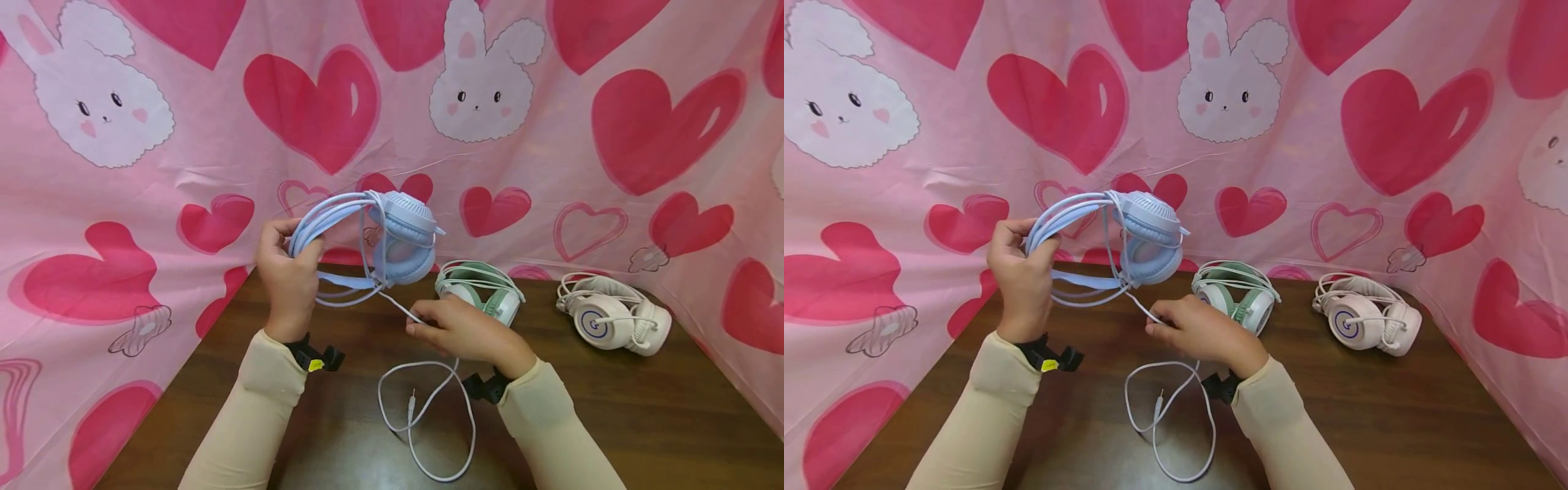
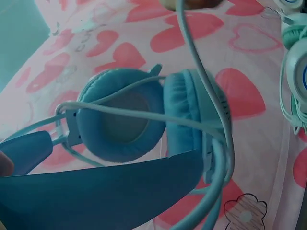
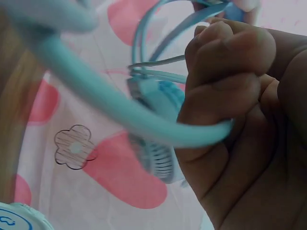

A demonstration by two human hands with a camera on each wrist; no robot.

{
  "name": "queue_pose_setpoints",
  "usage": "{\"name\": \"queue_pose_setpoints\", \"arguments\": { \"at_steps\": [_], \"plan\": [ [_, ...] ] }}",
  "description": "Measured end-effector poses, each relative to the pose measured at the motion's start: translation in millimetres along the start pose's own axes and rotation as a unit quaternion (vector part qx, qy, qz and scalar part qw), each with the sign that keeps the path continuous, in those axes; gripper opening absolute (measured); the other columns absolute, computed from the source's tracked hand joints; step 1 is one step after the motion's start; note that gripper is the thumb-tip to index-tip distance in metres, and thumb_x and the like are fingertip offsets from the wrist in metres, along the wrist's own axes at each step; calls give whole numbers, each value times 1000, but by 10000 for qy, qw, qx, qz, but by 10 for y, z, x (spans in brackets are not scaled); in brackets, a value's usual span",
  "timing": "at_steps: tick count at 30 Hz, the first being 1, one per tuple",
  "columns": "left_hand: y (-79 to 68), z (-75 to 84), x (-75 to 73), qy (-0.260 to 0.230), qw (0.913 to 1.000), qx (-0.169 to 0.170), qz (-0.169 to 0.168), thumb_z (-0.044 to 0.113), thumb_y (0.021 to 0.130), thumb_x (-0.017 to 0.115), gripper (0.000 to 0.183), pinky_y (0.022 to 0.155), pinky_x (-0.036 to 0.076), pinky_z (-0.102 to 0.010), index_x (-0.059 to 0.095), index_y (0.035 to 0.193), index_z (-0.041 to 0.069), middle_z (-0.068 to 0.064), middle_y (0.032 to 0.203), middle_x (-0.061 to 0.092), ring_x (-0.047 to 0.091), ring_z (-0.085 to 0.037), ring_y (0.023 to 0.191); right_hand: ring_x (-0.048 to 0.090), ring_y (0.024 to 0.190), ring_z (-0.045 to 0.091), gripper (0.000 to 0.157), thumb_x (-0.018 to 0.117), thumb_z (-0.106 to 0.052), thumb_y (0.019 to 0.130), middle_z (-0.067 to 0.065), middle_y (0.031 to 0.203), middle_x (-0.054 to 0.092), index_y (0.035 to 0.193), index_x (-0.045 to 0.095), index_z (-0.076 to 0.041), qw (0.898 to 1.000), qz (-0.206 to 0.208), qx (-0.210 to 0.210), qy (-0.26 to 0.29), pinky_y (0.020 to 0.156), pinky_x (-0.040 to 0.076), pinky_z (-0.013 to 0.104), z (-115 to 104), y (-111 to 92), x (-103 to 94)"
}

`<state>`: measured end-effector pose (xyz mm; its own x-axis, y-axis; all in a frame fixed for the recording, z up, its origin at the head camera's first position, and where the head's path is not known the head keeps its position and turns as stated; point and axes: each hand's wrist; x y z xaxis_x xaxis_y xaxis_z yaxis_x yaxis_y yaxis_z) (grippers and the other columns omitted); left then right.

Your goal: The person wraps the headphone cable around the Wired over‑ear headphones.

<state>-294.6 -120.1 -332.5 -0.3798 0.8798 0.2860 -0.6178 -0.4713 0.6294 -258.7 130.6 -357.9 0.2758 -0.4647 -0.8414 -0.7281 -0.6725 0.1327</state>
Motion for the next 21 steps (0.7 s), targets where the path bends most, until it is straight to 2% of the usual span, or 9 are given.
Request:
{"name": "queue_pose_setpoints", "arguments": {
  "at_steps": [5,12,17,21],
  "plan": [
    [-46,-21,9,470,9978,238,-400,2,80,72,22,53,44,-21,64,100,-2,-4,80,63,54,-13,58,53,52,2,6,63,-28,95,-14,64,55,92,63,-22,9995,171,-83,-238,57,46,27,-68,-52,-54],
    [-107,-10,25,1029,9878,595,-1005,5,81,66,18,57,46,-24,66,98,2,-2,82,65,54,-16,62,51,65,3,5,68,-25,91,-20,73,57,95,69,-21,9961,441,-400,-653,60,45,25,-144,-105,-96],
    [-132,-5,45,1374,9737,1140,-1414,4,79,67,16,64,47,-28,67,94,3,-2,87,66,55,-15,72,51,63,1,12,72,-25,89,-21,72,58,100,71,-20,9958,556,-496,-530,59,44,24,-215,-152,-119],
    [-143,-15,58,1581,9593,1534,-1768,6,77,70,14,68,49,-32,69,91,5,-3,89,66,58,-16,78,52,65,1,16,76,-22,86,-21,73,59,101,71,-20,9937,855,-641,-341,60,45,23,-270,-198,-138]
  ]
}}
Point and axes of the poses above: each hand's wrist, its own y-axis towards the middle knuckle, its own x-axis out of the palm, z = x × y
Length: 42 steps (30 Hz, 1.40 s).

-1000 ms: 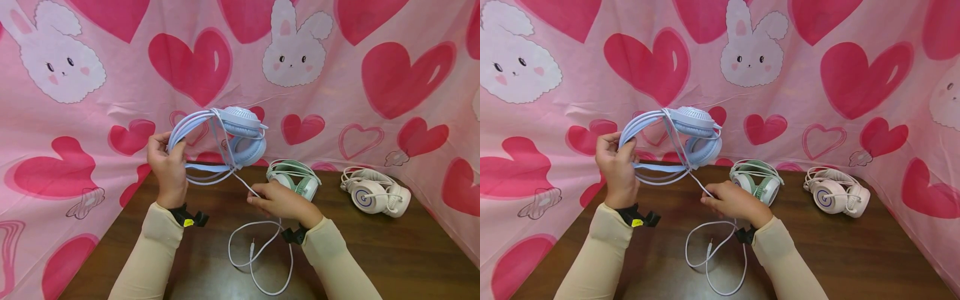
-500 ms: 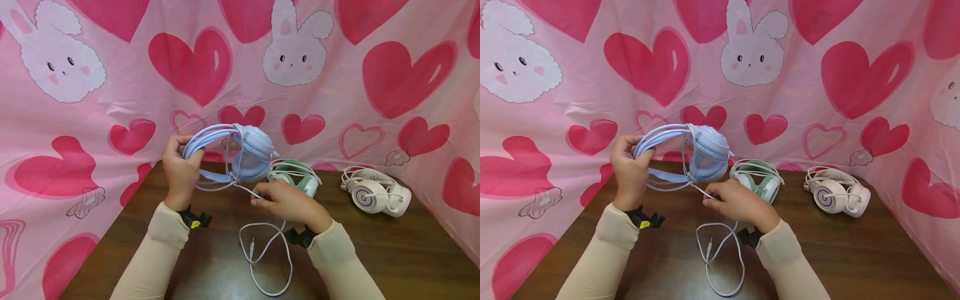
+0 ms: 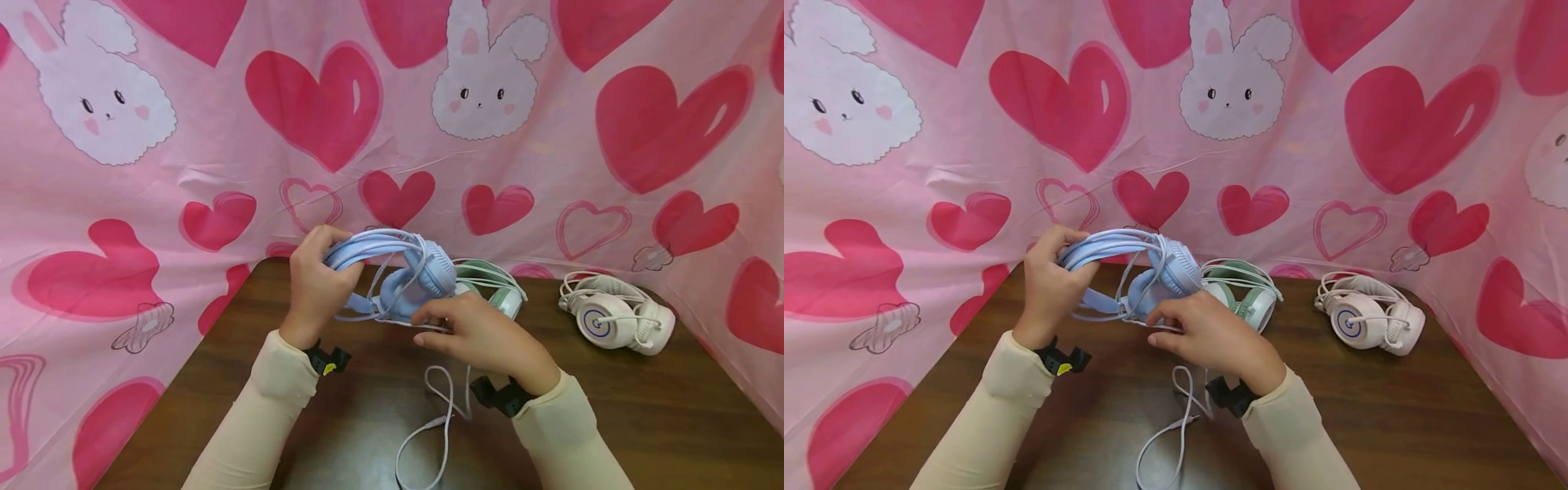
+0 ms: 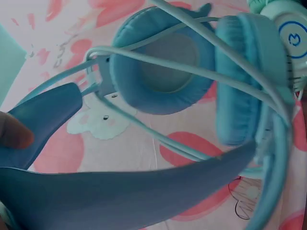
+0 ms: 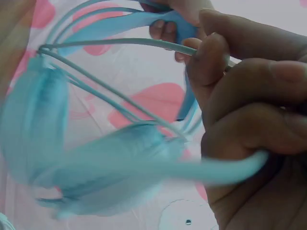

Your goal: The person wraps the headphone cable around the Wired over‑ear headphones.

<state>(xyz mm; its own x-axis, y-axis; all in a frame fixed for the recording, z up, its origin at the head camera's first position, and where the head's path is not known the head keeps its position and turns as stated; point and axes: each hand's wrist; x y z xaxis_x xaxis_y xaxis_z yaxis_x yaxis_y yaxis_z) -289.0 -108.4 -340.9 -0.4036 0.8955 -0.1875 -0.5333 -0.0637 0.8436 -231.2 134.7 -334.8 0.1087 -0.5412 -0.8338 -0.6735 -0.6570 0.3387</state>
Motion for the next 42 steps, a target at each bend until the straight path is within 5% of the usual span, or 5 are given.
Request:
{"name": "queue_pose_setpoints", "arguments": {
  "at_steps": [8,15,22,31,42],
  "plan": [
    [-2,-44,11,-88,9970,321,-698,9,74,74,18,69,50,-32,73,92,8,0,92,68,58,-13,79,49,65,3,19,81,-13,79,-19,80,62,95,73,-19,9952,813,-533,104,58,43,22,-19,-82,-105],
    [16,-32,-34,-487,9888,510,-1314,7,73,74,17,65,49,-31,72,90,9,2,91,69,58,-12,77,49,60,3,21,81,-9,77,-19,80,62,94,72,-20,9948,845,-557,130,54,42,20,-2,-136,-186],
    [34,-16,-112,-815,9790,358,-1836,0,71,71,23,63,48,-29,74,92,9,4,88,68,57,-13,74,52,58,3,23,81,-4,76,-17,77,61,88,70,-21,9936,897,-505,461,52,44,22,5,-181,-241],
    [98,289,-198,-1508,9617,517,-2230,-9,71,65,19,70,50,-29,70,88,-2,-10,88,68,62,-20,78,53,58,4,26,82,-3,75,-15,74,61,86,70,-22,9899,1096,-690,577,51,42,20,11,-216,-307],
    [49,-13,-138,-2251,9351,839,-2603,-3,74,73,25,72,53,-35,74,97,7,-1,92,70,63,-19,82,54,57,6,25,83,-3,73,-13,72,62,87,71,-20,9865,1145,-695,937,51,41,20,5,-274,-370]
  ]
}}
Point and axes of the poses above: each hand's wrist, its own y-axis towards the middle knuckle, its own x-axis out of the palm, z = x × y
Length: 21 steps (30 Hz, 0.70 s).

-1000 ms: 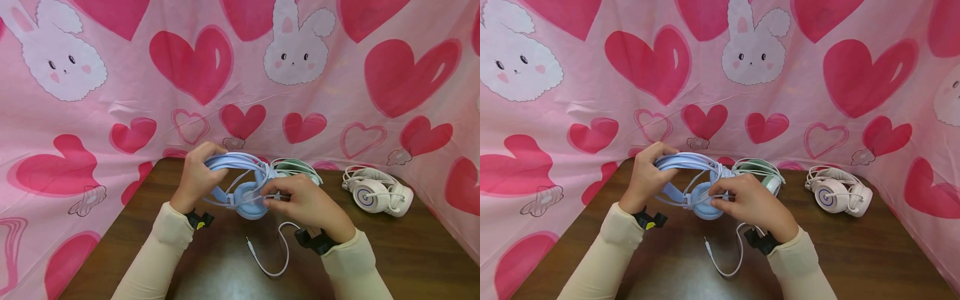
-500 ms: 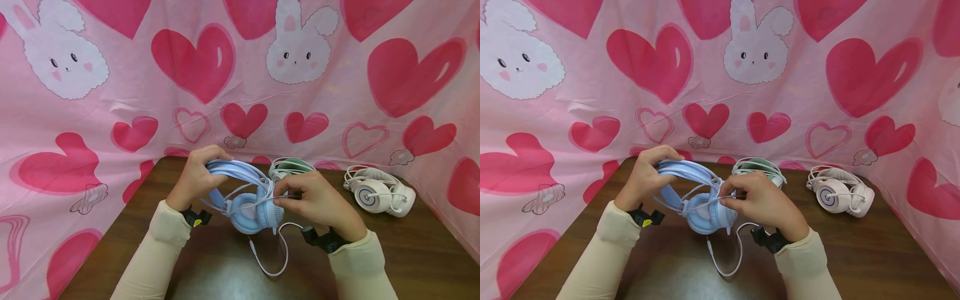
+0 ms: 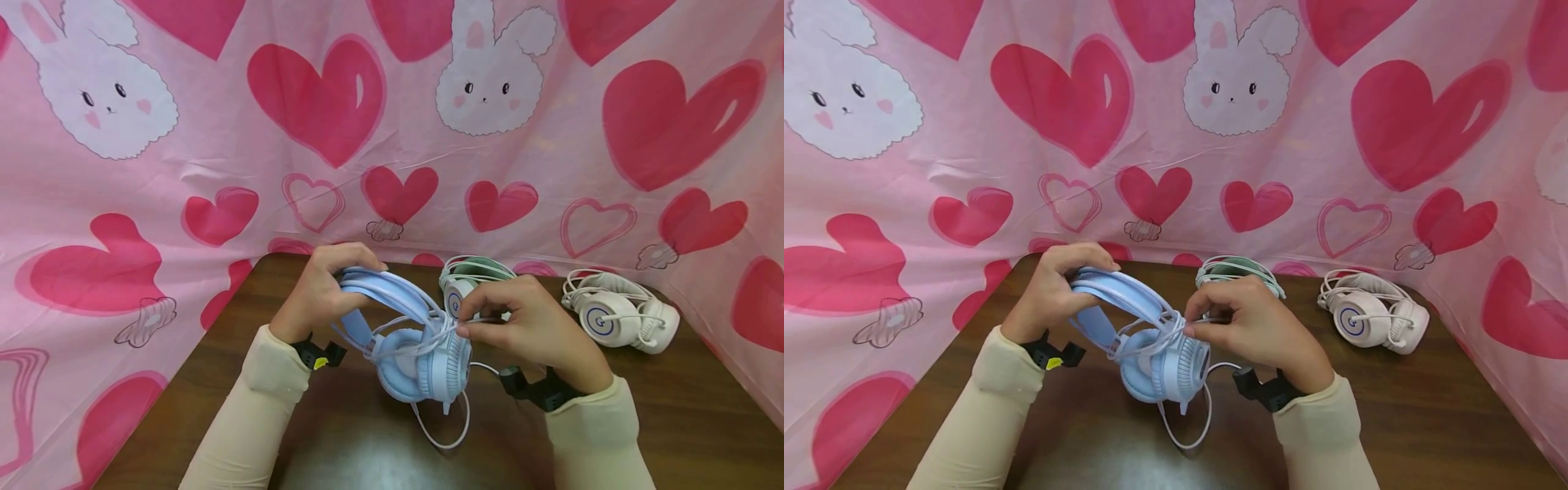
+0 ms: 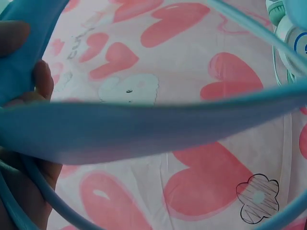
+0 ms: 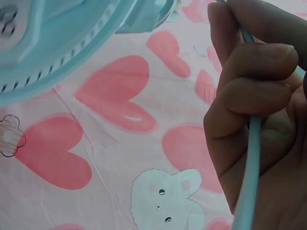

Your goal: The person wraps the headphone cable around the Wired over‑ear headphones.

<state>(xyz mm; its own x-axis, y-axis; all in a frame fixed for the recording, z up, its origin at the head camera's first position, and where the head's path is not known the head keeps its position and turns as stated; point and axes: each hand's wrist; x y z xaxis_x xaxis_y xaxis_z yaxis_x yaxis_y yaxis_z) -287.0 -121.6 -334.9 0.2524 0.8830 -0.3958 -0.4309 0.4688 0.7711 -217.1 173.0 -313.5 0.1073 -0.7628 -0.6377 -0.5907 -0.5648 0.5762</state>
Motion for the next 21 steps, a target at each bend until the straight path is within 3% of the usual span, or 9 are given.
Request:
{"name": "queue_pose_setpoints", "arguments": {
  "at_steps": [10,16,21],
  "plan": [
    [-22,29,-19,-431,9987,67,-252,-2,69,69,29,64,51,-35,73,96,6,-2,88,69,60,-18,72,53,61,5,31,87,-4,69,-18,73,61,87,71,-23,9998,-109,-89,155,51,43,21,47,32,15],
    [-23,52,-19,-667,9971,126,-351,-1,67,68,30,66,53,-37,72,96,5,-5,91,70,63,-21,76,53,61,7,31,88,-6,67,-14,72,61,88,71,-20,9995,-71,-155,262,52,44,21,69,21,28],
    [-16,69,-18,-1091,9928,342,-369,1,67,68,28,68,52,-38,71,95,5,-10,92,70,64,-25,80,53,61,9,25,84,-23,72,-6,71,62,90,71,-13,9978,-9,-504,436,52,42,21,116,19,36]
  ]
}}
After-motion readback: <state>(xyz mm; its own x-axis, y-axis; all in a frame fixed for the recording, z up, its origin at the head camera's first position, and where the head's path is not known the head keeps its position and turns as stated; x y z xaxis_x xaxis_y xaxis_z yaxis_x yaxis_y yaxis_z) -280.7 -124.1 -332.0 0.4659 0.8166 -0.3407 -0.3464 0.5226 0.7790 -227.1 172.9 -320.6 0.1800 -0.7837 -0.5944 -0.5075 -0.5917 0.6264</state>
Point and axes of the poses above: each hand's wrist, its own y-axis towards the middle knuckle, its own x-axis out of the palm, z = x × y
